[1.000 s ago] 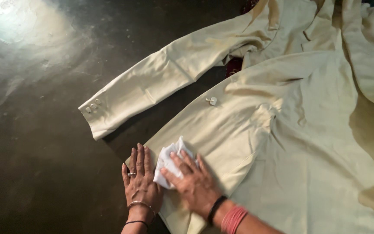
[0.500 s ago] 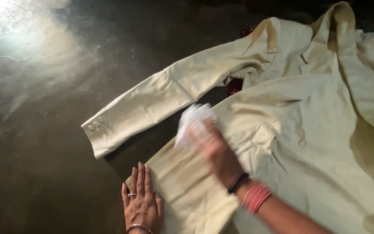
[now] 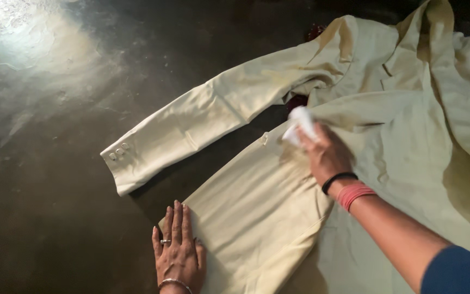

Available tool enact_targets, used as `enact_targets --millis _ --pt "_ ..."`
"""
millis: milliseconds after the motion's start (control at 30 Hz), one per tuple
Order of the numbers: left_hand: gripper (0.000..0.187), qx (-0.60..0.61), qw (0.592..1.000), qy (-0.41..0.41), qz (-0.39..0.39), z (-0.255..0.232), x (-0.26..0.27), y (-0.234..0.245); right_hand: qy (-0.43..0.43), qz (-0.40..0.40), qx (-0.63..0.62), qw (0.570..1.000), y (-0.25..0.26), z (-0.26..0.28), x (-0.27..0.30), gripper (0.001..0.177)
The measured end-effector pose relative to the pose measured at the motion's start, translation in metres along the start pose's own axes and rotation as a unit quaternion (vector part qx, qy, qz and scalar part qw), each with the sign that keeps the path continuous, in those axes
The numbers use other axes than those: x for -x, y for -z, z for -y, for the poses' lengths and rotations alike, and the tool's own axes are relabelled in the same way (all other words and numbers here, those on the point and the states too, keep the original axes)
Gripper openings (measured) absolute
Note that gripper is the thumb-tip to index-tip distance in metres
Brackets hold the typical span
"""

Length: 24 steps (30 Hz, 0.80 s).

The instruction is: The person wipes a cream-colored jacket laid flat on a patterned rug using a white cloth. They clean the front placket, sleeves, and collar area, then fold the jacket in half.

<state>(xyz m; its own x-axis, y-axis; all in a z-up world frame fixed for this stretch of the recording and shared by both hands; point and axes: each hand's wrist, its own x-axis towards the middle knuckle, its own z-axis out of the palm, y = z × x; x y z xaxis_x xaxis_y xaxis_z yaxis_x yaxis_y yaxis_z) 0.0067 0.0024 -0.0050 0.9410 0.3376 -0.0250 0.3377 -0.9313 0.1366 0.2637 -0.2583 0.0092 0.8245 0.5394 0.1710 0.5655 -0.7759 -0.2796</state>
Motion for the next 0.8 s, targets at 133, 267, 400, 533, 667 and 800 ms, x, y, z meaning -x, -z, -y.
enact_targets --millis 133,267,400,533,667,800 --pt "0.089 0.009 1.0 0.007 -0.011 0.001 0.002 -0.002 0.087 -0.108 -0.054 0.989 -0.008 0.039 0.003 0.068" --pt "0.088 0.014 0.999 -0.017 -0.044 0.004 0.0 -0.005 0.343 -0.066 -0.131 0.928 -0.049 0.147 0.046 0.057" --pt "0.084 0.022 0.997 -0.032 -0.067 0.003 0.005 -0.003 0.3 -0.028 -0.067 0.951 -0.069 0.139 0.044 0.056" --pt "0.081 0.066 0.996 -0.032 -0.058 0.006 0.006 0.007 0.171 -0.046 0.107 0.978 -0.031 0.061 0.016 0.059" --pt "0.074 0.051 0.995 -0.067 -0.047 0.03 0.009 0.012 0.157 -0.053 -0.044 0.985 -0.01 0.084 0.026 0.05" --pt "0.075 0.049 0.996 -0.039 -0.059 0.032 0.0 0.013 0.271 -0.08 -0.11 0.953 -0.038 0.204 0.058 0.057"
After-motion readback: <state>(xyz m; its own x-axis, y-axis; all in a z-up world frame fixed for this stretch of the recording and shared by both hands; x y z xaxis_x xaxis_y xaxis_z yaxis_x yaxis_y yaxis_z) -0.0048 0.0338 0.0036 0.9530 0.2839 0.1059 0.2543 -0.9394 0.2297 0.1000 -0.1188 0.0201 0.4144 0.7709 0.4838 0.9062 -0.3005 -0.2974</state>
